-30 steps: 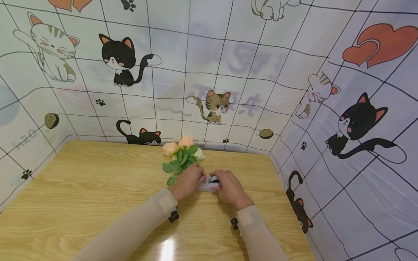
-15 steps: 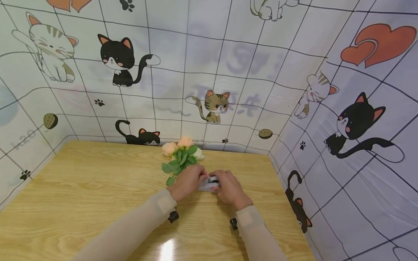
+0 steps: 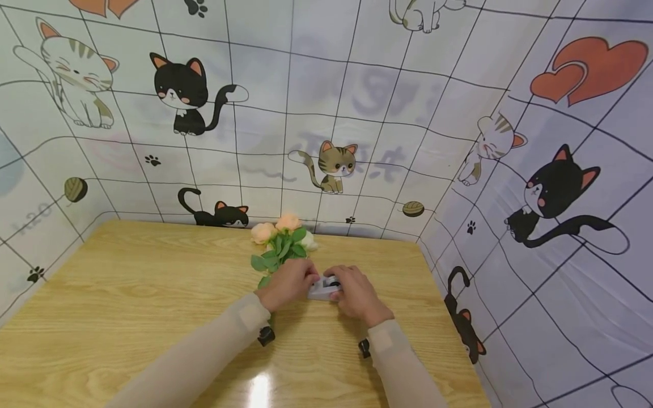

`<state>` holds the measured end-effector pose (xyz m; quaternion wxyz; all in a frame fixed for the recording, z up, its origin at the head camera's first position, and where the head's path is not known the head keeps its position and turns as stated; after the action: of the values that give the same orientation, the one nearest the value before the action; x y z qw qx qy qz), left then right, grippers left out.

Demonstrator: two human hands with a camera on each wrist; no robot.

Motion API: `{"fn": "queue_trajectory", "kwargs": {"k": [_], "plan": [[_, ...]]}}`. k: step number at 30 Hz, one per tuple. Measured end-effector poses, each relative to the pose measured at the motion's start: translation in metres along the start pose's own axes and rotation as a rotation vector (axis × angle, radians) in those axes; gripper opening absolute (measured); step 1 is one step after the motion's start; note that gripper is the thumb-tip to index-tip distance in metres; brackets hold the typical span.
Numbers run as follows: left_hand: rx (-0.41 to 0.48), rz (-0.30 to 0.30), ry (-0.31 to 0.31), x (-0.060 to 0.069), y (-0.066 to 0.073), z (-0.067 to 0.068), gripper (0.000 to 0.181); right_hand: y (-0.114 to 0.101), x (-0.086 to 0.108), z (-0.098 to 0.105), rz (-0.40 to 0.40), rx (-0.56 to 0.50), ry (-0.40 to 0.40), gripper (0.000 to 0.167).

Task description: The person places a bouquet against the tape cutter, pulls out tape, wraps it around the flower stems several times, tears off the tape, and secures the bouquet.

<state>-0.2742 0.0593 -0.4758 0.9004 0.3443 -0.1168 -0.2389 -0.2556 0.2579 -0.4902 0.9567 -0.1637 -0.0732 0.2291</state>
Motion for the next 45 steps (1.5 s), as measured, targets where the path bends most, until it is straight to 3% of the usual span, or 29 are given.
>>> {"fn": "queue_trajectory", "kwargs": {"k": [11,22,32,45], "plan": [[0.018,-0.019,0.001,0.011,-0.010,0.013,0.013,0.003,-0.002,-0.001,0.015,-0.014,-0.030,0.050],[0.026,0.014,-0.052,0.020,-0.020,0.026,0.013,0.007,-0.002,0.000,0.008,-0.036,-0.011,0.051],[0.024,0.037,-0.053,0.025,-0.025,0.026,0.013,0.003,-0.001,-0.001,-0.011,-0.061,-0.004,0.052],[0.088,0.068,-0.053,0.043,-0.045,0.045,0.017,0.001,0.000,0.000,-0.052,-0.093,-0.003,0.050]]}}
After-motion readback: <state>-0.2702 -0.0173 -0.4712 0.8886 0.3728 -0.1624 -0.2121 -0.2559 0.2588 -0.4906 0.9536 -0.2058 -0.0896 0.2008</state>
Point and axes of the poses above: each hand's wrist, its own x-axis away from the middle knuckle, its own z-axis out of the back of the hand, y = z × x, the point moved 3 cm from there along -x, towards the middle knuckle, and after that the axes turned 11 degrees about -y, right-handed, at the moved point
